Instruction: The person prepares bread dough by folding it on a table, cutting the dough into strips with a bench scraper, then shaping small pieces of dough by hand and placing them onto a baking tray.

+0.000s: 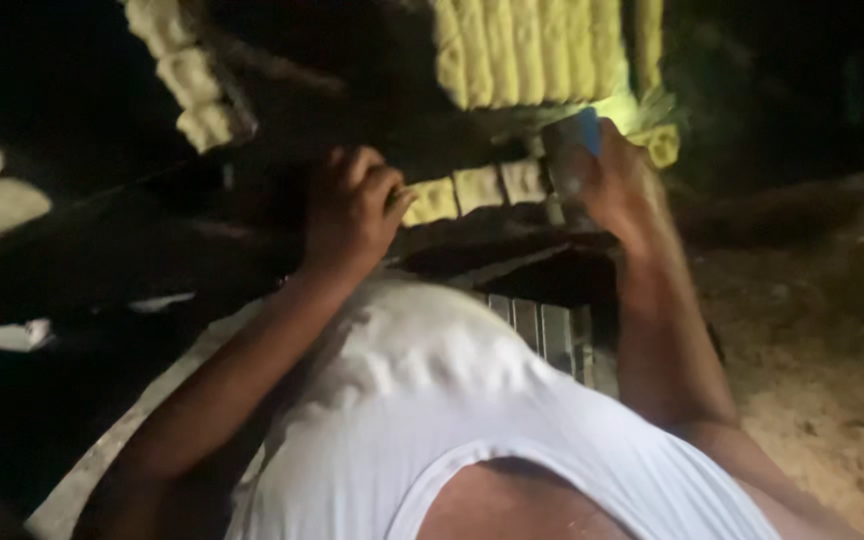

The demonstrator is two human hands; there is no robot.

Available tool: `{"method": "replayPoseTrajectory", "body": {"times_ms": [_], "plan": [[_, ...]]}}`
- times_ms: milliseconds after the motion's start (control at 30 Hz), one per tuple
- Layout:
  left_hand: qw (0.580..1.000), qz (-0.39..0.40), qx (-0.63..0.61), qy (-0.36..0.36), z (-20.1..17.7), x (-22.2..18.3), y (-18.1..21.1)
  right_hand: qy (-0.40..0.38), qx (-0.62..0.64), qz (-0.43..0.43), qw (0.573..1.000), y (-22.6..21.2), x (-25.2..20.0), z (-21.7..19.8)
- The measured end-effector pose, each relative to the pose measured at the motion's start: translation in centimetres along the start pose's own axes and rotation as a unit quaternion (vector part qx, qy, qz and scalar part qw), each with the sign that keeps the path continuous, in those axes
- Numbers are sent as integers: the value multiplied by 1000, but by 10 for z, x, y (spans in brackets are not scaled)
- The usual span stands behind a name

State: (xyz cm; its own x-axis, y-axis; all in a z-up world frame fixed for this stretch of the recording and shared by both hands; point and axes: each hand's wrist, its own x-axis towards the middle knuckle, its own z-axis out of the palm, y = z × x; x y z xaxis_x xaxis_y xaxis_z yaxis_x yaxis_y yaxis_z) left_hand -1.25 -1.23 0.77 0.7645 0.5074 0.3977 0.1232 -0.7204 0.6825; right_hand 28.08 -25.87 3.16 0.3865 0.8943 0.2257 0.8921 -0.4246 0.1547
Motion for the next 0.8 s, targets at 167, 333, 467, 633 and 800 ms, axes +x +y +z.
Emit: {"method": "replayPoseTrajectory", "body": {"times_ms": [167,333,467,633,800], "plan": [[999,10,36,-1,2,-2,3,-162,142,244,945,22,6,-8],[999,-3,32,-28,4,5,6,-128,57,172,975,74,13,19],[997,16,75,-19,8,7,10,-113,69,232,964,104,-3,7],[996,-5,73,-44,8,6,14,-107,85,253,958,147,-8,15],[992,26,116,-39,11,9,24,44,437,268,857,201,0,17]]}}
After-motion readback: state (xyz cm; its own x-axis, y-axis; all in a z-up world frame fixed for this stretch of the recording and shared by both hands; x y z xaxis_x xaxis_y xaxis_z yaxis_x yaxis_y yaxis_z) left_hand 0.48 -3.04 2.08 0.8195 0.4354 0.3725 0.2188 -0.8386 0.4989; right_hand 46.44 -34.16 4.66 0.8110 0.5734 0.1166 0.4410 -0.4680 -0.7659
